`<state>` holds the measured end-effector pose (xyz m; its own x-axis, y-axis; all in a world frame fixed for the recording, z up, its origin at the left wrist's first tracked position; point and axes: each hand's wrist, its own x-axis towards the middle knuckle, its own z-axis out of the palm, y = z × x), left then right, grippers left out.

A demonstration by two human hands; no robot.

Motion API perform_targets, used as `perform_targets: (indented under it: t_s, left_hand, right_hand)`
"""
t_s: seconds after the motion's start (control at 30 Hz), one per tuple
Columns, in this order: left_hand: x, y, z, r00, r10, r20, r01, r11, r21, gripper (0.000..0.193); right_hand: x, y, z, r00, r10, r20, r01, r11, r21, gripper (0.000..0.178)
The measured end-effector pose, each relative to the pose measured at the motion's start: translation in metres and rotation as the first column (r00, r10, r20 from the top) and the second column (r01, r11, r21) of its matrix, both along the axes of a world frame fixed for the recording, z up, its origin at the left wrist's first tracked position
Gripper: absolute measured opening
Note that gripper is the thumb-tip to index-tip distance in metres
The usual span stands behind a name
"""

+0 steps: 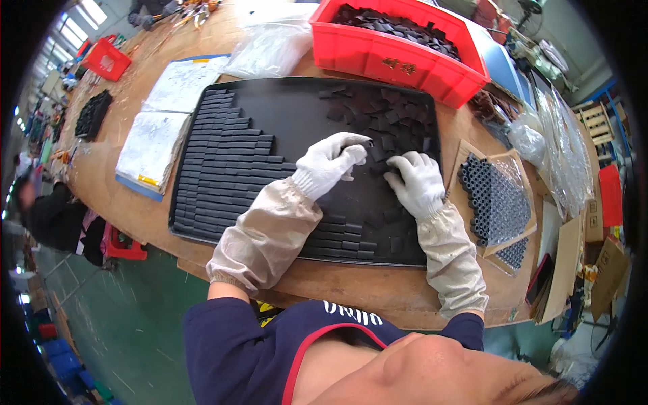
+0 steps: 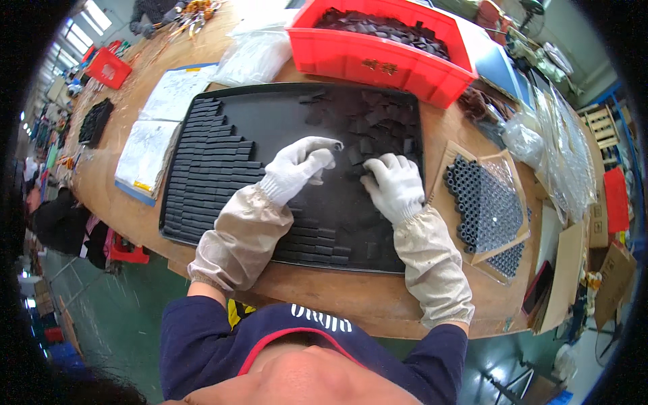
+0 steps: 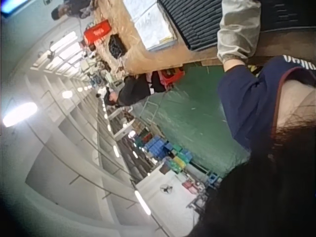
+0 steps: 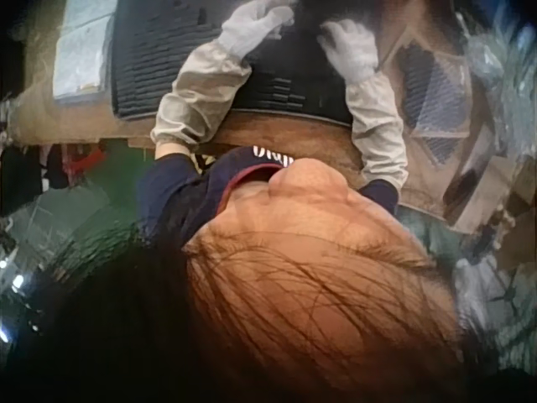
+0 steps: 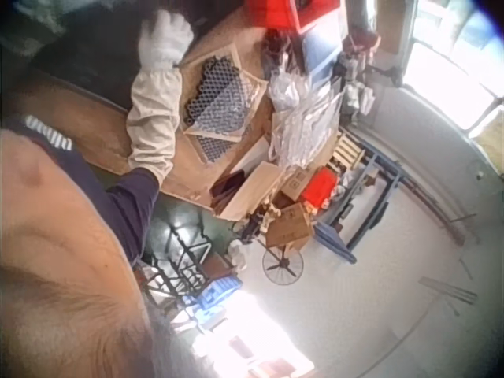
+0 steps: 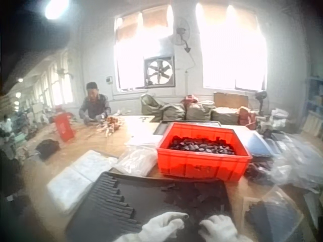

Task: The person repeatedly picks small black plastic pieces from a tray and inserts them into cylindrical black tubes, then places the assembled units into a red bin. The process is continuous and repetitive, with the person handling each piece individually.

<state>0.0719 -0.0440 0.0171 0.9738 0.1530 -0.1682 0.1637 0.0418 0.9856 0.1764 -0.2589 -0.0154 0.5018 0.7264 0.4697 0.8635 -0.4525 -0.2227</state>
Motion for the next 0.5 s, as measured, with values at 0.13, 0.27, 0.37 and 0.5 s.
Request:
perform_targets:
  t_s: [0.13, 0.27, 0.37, 0.5]
  left_hand:
    - [-0.004, 0.013, 0.013, 0.975, 0.099, 0.197, -0.153, 0.947, 0.282, 0.028]
    - [0.004, 0.086, 0.005, 0.907, -0.032, 0.420, -0.351, 0.493, 0.796, 0.024]
    - [0.025, 0.168, -0.005, 0.894, 0.048, 0.445, -0.445, 0.215, 0.869, 0.019]
    - [0.039, 0.283, -0.019, 0.925, 0.222, 0.308, -0.325, 0.043, 0.945, 0.016]
  right_hand:
    - [-0.002, 0.001, 0.003, 1.000, -0.006, -0.011, 0.007, 0.989, 0.150, 0.027]
    - [-0.004, 0.003, 0.005, 0.999, -0.011, -0.045, 0.020, 0.975, 0.222, 0.028]
    - [-0.002, -0.002, 0.007, 0.999, -0.007, -0.039, 0.017, 0.968, 0.251, 0.028]
    - [0.001, 0.001, 0.007, 0.998, 0.034, -0.058, -0.015, 0.950, 0.313, 0.025]
